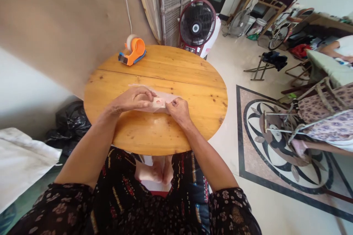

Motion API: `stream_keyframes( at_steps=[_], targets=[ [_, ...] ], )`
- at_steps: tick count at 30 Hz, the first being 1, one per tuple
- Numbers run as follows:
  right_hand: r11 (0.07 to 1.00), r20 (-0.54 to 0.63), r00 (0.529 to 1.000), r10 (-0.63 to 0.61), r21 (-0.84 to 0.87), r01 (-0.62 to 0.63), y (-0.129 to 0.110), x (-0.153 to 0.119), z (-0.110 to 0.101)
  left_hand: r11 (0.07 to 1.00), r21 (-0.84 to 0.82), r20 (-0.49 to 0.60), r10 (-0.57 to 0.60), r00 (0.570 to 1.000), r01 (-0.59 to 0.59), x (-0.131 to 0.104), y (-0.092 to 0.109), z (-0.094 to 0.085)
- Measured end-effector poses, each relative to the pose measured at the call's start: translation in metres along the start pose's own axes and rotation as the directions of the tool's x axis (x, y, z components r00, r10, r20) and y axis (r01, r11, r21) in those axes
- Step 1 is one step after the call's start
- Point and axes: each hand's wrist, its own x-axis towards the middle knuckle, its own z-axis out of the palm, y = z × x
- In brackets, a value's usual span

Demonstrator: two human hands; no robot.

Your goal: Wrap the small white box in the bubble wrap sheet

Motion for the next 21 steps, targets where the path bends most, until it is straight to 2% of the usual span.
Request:
stream_keyframes(
  at_steps=[4, 7, 13, 18, 21],
  targets=[
    [1.0, -0.031, 0.999, -0.012, -0.027, 0.011, 0.002, 0.0, 0.001, 0.983, 0.185, 0.044, 0.0, 0.999, -0.008, 0.002, -0.001, 0.004],
    [1.0, -0.032, 0.999, -0.019, -0.025, 0.018, 0.002, -0.001, 0.001, 0.967, 0.255, 0.033, -0.03, 0.999, 0.021, 0.002, -0.003, 0.008],
    [0.996, -0.014, 0.999, 0.031, 0.083, -0.03, 0.001, -0.001, 0.002, 0.984, 0.18, 0.025, 0.006, 1.0, -0.011, 0.003, -0.005, 0.012],
    [0.941, 0.044, 0.998, 0.055, 0.332, -0.066, -0.005, -0.002, 0.001, 0.982, 0.184, -0.044, -0.035, 0.998, 0.042, 0.003, -0.007, 0.011],
    [0.896, 0.109, 0.993, 0.05, 0.434, -0.093, -0.01, -0.004, -0.001, 0.984, 0.168, -0.04, -0.046, 0.998, 0.052, 0.003, -0.005, 0.011]
  ],
)
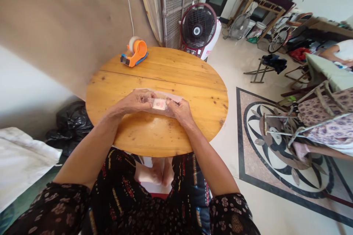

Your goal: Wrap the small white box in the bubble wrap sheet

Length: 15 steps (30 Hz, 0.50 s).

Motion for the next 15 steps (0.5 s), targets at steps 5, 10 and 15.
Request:
stream_keyframes(
  at_steps=[5, 10, 15],
  targets=[
    [0.999, 0.039, 0.999, 0.009, -0.031, -0.008, -0.002, 0.0, -0.001, 0.998, -0.06, 0.02, 0.023, 1.0, -0.022, 0.001, 0.004, 0.0],
    [0.996, 0.023, 1.0, 0.015, -0.083, -0.013, 0.006, 0.004, -0.003, 0.993, -0.114, 0.026, 0.004, 1.0, -0.001, 0.002, 0.002, 0.002],
    [0.998, 0.011, 0.999, 0.046, -0.05, -0.045, 0.009, 0.004, -0.004, 0.994, -0.08, -0.007, -0.082, 0.997, 0.081, 0.002, 0.001, 0.005]
  ],
)
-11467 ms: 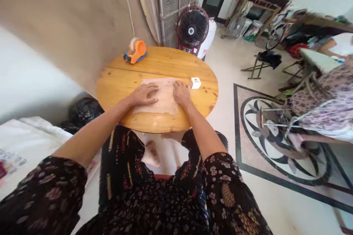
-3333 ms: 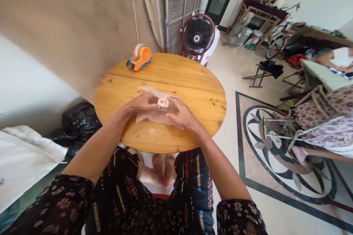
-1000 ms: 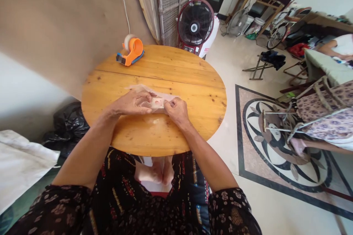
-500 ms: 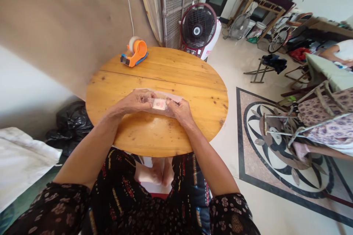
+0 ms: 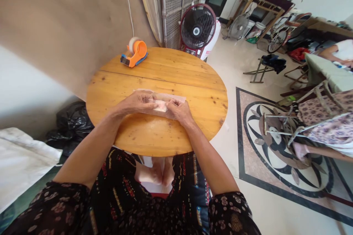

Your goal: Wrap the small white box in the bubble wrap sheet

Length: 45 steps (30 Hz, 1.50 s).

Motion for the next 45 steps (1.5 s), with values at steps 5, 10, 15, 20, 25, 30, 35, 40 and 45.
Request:
stream_keyframes(
  at_steps=[5, 10, 15, 20, 25, 30, 35, 40, 45],
  targets=[
    [0.998, -0.006, 0.998, 0.063, 0.019, -0.062, -0.004, 0.0, 0.0, 1.0, -0.005, 0.02, -0.008, 1.0, 0.008, 0.001, -0.002, 0.0],
    [0.996, -0.018, 0.996, 0.082, 0.023, -0.082, -0.005, 0.001, 0.0, 0.999, -0.038, 0.045, -0.001, 0.999, 0.003, 0.003, -0.003, 0.0],
    [0.997, -0.02, 0.997, 0.075, 0.032, -0.074, -0.004, 0.002, -0.003, 0.998, -0.053, 0.015, -0.023, 1.0, 0.024, 0.002, 0.001, 0.0],
    [0.982, 0.036, 0.988, 0.151, 0.113, -0.155, -0.006, 0.0, -0.007, 0.996, -0.073, 0.031, -0.045, 0.999, 0.047, 0.002, 0.002, 0.0],
    [0.982, 0.022, 0.987, 0.16, 0.102, -0.161, -0.01, -0.002, -0.007, 0.991, -0.111, 0.046, -0.071, 0.996, 0.075, 0.003, 0.0, 0.002],
    [0.975, 0.01, 0.982, 0.189, 0.114, -0.189, -0.01, -0.003, -0.007, 0.989, -0.135, 0.054, -0.049, 0.997, 0.056, 0.003, -0.006, 0.003],
    [0.986, 0.057, 0.987, 0.152, 0.056, -0.155, -0.011, -0.005, -0.007, 0.994, -0.111, 0.062, 0.017, 0.998, -0.01, 0.003, -0.008, 0.002],
    [0.984, -0.016, 0.985, 0.17, 0.063, -0.169, -0.015, -0.005, -0.003, 0.997, -0.071, 0.032, 0.033, 0.999, -0.031, 0.004, -0.005, 0.002],
    [0.985, -0.003, 0.985, 0.171, 0.039, -0.171, -0.018, -0.006, -0.003, 0.998, -0.057, 0.029, 0.024, 0.999, -0.022, 0.003, -0.006, 0.002]
  ],
)
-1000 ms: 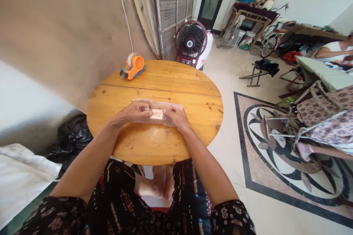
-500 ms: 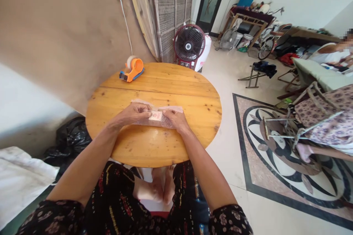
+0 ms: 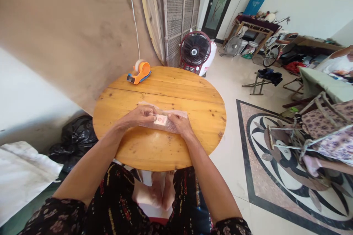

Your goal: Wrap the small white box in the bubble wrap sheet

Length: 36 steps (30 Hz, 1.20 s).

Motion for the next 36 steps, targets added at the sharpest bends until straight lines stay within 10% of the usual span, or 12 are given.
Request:
stream_keyframes(
  at_steps=[36],
  targets=[
    [0.98, -0.028, 0.993, -0.112, -0.167, 0.106, 0.015, 0.008, -0.009, 0.985, -0.144, 0.007, -0.097, 0.995, 0.097, -0.002, 0.006, 0.003]
  ],
)
